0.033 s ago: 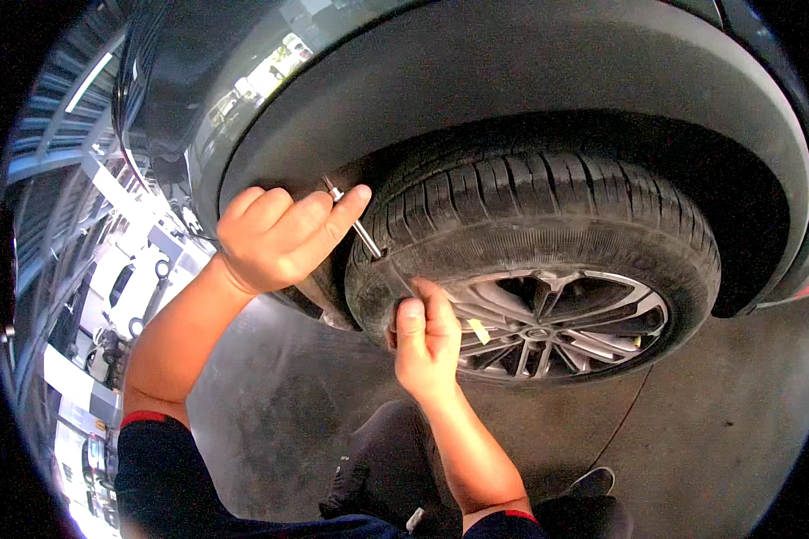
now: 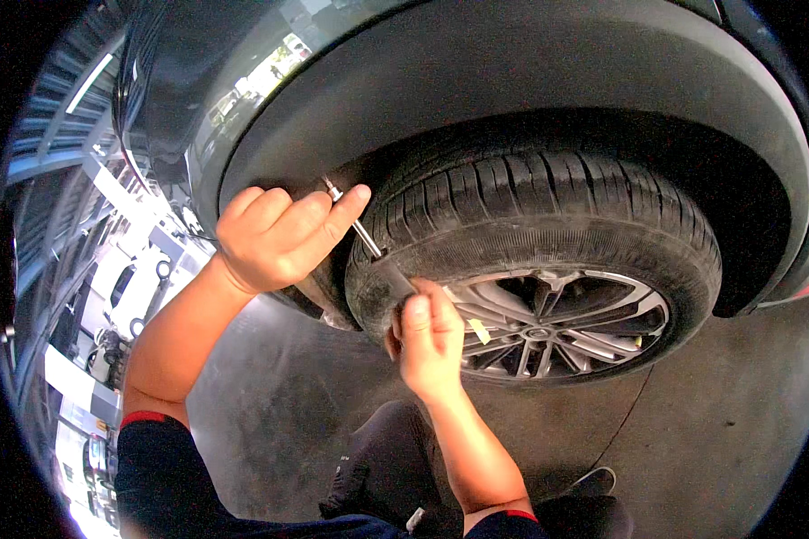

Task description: The person selects fasteners from organizer bins on a shelf, walks over to a car, and secures the wheel arch trim onto the vehicle by hand and with a screwdriver.

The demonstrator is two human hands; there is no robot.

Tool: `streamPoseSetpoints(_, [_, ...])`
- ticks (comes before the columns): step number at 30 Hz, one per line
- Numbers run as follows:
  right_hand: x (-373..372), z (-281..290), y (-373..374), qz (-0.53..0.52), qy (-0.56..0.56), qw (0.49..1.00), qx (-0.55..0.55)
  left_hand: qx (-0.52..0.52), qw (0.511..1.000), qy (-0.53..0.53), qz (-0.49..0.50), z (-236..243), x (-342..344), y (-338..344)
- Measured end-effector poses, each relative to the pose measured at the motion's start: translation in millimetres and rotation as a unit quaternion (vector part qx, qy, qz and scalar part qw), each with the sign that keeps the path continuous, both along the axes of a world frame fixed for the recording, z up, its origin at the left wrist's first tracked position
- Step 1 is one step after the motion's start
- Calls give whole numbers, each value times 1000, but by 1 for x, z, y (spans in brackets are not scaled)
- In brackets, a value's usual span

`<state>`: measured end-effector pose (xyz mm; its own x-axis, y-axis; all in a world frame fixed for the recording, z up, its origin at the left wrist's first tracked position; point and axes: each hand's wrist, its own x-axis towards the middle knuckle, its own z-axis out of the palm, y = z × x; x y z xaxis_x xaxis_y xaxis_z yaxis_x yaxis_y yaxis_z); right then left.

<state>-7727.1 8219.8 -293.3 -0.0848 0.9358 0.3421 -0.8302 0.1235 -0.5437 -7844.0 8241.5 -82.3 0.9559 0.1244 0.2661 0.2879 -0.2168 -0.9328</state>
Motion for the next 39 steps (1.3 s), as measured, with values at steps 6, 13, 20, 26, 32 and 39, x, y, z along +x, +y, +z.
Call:
streamPoseSetpoints(6, [38, -2, 23, 436, 180, 877, -88, 6, 1000, 7, 7, 1, 0, -1])
streamPoseSetpoints(13, [-5, -4, -1, -28, 13, 1000, -7, 3, 1000, -6, 1, 2, 4, 1])
streamPoseSetpoints(20, [37, 0, 22, 466, 181, 859, -113, 5, 1000, 3, 18, 1, 0, -3])
streamPoseSetpoints(26, [18, 17, -10, 176, 111, 976, -68, -5, 1000, -13, 6, -1, 1, 0])
streamPoseSetpoints(32, [20, 1, 3, 269, 166, 948, -31, -12, 1000, 2, 10, 1, 1, -1])
streamPoseSetpoints(39, [30, 9, 3, 359, 224, 903, -73, -3, 1000, 4, 4, 2, -2, 0])
